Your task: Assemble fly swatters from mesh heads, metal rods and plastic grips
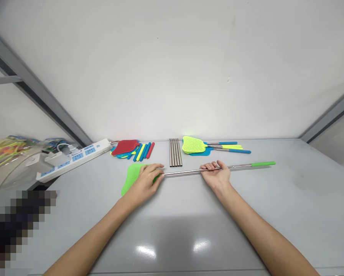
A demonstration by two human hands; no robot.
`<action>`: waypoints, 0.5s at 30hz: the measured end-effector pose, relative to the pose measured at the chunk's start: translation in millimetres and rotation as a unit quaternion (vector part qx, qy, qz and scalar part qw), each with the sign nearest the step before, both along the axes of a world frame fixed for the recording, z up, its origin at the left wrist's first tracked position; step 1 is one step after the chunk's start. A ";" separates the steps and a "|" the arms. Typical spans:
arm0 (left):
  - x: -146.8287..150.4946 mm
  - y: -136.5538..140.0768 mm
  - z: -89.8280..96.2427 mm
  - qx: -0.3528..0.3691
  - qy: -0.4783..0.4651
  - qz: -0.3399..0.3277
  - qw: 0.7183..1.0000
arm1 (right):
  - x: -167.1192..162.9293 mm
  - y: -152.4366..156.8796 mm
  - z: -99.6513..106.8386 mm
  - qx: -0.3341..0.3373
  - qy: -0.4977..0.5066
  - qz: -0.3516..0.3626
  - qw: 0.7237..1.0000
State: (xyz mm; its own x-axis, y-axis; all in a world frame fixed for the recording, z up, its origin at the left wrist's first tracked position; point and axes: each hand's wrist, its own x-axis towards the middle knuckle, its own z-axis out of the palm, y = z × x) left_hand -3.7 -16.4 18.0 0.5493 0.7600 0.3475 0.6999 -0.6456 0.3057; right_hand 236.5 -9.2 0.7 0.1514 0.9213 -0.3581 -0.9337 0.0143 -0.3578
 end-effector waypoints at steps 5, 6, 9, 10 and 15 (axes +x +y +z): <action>0.1 -0.5 -1.0 0.000 -0.007 -0.004 1.000 | -1.6 -0.5 2.9 -0.028 0.039 -0.011 0.999; 0.0 -0.3 -1.5 0.001 -0.009 -0.005 1.000 | -1.9 -0.7 3.5 -0.034 0.051 -0.014 0.998; -0.3 0.6 -3.0 0.003 -0.018 -0.010 1.000 | -2.4 -1.2 4.9 -0.044 0.070 -0.020 0.996; -0.4 0.8 -3.2 0.003 -0.020 -0.010 1.000 | -2.4 -1.2 5.1 -0.045 0.071 -0.020 0.996; -0.9 1.4 -3.0 0.000 -0.019 -0.004 1.000 | -2.0 -0.9 4.4 -0.035 0.040 -0.008 0.999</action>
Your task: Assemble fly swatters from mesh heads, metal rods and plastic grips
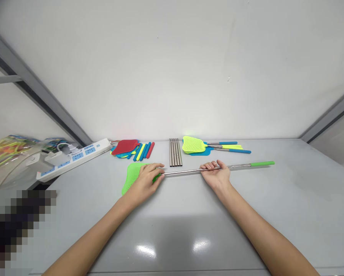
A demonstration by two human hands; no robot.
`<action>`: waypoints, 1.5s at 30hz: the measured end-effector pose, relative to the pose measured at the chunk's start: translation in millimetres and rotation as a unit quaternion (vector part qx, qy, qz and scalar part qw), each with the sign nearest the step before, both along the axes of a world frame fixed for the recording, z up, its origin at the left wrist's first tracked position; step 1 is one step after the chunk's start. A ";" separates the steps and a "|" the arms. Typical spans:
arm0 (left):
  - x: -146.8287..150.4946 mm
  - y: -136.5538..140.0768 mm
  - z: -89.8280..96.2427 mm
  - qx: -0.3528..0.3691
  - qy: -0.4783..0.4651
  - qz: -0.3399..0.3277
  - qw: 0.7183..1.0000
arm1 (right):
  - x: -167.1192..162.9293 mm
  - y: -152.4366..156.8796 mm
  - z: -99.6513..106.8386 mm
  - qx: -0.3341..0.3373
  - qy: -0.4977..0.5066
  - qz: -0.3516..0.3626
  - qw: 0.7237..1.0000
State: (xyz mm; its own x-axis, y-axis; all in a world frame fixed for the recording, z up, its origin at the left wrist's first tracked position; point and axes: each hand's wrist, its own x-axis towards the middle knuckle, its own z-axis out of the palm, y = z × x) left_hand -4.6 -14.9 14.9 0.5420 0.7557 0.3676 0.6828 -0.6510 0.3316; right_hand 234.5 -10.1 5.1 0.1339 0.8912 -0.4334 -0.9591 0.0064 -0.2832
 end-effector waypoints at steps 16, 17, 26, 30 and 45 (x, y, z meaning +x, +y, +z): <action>-2.1 2.5 -4.1 0.002 0.021 0.006 1.000 | -0.7 1.2 -1.7 -0.002 0.007 0.001 1.000; -1.9 2.3 -4.4 0.001 0.020 0.004 1.000 | -0.7 1.1 -1.9 -0.003 0.009 0.002 1.000; 2.0 -1.7 -3.9 -0.017 0.034 0.005 0.999 | -0.6 2.7 -3.1 -0.001 0.010 0.006 1.000; 4.5 -4.9 -2.7 -0.028 0.045 0.003 0.999 | -1.1 3.2 -3.7 0.001 0.003 0.010 1.000; 8.9 -14.2 2.0 -0.102 0.047 -0.057 0.992 | 12.4 13.8 0.1 -0.023 0.000 0.022 0.999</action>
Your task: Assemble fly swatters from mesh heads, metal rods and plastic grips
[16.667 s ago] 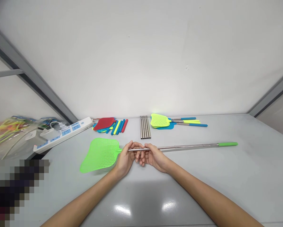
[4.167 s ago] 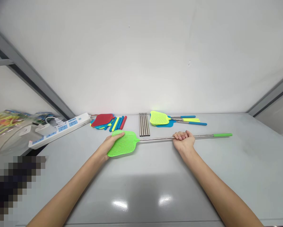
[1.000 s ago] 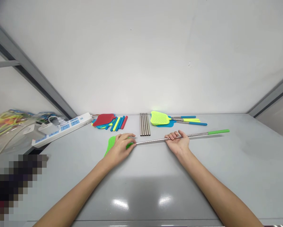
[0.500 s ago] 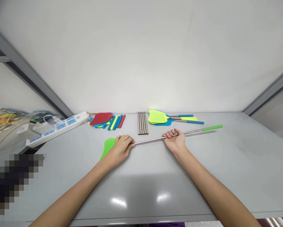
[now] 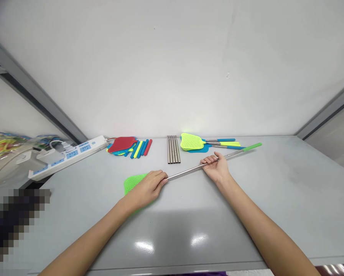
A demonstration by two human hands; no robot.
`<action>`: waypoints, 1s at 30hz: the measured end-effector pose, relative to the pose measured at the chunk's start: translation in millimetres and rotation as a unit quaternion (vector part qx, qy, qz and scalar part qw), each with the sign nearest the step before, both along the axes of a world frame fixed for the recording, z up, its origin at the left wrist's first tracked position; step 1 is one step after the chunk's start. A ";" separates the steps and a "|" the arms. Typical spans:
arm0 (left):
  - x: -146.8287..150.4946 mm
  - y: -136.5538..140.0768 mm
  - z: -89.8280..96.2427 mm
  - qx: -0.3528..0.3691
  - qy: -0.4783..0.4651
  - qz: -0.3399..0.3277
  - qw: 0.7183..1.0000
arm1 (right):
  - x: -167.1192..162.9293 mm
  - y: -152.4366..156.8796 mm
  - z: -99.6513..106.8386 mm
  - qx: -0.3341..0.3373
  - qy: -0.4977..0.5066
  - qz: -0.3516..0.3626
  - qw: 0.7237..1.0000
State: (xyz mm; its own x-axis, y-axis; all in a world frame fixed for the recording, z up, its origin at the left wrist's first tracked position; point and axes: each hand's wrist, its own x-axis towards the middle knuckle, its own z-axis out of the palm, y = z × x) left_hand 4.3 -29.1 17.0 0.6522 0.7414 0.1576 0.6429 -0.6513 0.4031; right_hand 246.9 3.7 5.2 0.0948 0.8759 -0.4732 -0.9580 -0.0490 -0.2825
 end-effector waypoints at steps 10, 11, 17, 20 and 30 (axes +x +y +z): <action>3.4 -10.2 11.8 -0.028 0.060 0.001 0.998 | 8.3 0.2 -2.8 0.029 -0.006 -0.001 1.000; 4.4 -11.5 11.7 -0.025 0.074 0.001 0.997 | 6.6 -1.2 -3.1 0.040 -0.006 0.001 0.999; 4.5 -9.9 7.9 0.020 0.132 0.004 0.991 | -9.1 -8.9 -4.9 0.084 -0.039 -0.022 0.995; 1.8 -6.7 8.4 0.043 0.136 -0.003 0.990 | -13.8 -11.2 -6.3 0.093 -0.040 -0.032 0.994; 1.5 -5.4 7.2 0.053 0.149 -0.018 0.987 | -27.5 -19.5 -6.2 0.107 -0.010 -0.031 0.994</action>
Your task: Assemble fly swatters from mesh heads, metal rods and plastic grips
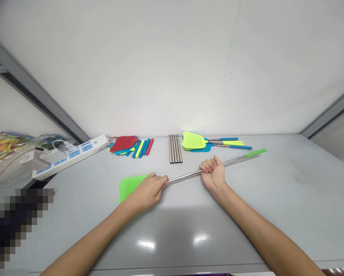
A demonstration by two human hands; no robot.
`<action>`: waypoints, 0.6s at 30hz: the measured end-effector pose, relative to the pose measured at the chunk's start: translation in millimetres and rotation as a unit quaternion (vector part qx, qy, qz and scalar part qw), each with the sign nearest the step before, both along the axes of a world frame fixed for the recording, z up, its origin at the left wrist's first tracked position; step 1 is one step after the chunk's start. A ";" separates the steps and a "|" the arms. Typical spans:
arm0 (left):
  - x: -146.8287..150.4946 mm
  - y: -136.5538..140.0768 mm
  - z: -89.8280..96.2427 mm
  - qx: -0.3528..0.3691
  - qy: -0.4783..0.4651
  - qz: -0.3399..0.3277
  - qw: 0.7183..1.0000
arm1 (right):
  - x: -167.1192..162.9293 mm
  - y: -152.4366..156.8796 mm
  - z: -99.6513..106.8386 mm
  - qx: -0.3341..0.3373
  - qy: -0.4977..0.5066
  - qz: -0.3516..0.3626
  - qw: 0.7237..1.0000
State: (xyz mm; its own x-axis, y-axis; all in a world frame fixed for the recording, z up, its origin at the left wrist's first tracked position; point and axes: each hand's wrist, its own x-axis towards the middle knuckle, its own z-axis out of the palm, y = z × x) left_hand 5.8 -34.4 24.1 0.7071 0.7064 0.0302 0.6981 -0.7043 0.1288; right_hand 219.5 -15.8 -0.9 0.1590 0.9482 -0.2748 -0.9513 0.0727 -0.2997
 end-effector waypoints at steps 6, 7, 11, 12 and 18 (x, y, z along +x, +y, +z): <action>0.1 0.3 -1.0 0.010 -0.004 0.002 1.000 | -5.8 -2.9 0.0 0.001 -0.016 0.003 1.000; 0.4 0.3 -0.4 0.010 -0.004 0.002 1.000 | -6.0 -3.1 -0.1 0.003 -0.019 0.004 1.000; 1.0 0.0 2.7 0.001 -0.004 0.002 1.000 | -7.0 -4.1 -0.2 0.008 -0.040 0.010 0.999; 1.0 -0.1 3.4 -0.001 -0.005 0.004 1.000 | -7.5 -4.3 0.0 0.009 -0.045 0.010 0.999; 0.4 -0.1 3.8 0.001 -0.008 0.006 1.000 | -9.9 -4.9 1.1 0.010 -0.045 0.008 0.999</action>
State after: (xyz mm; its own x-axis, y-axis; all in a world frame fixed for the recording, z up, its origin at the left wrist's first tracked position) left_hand 6.1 -34.6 28.0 0.6977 0.7152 0.0419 0.7049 -0.6958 0.1382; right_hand 209.6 -20.7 0.1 0.1668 0.9559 -0.2417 -0.9217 0.0641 -0.3826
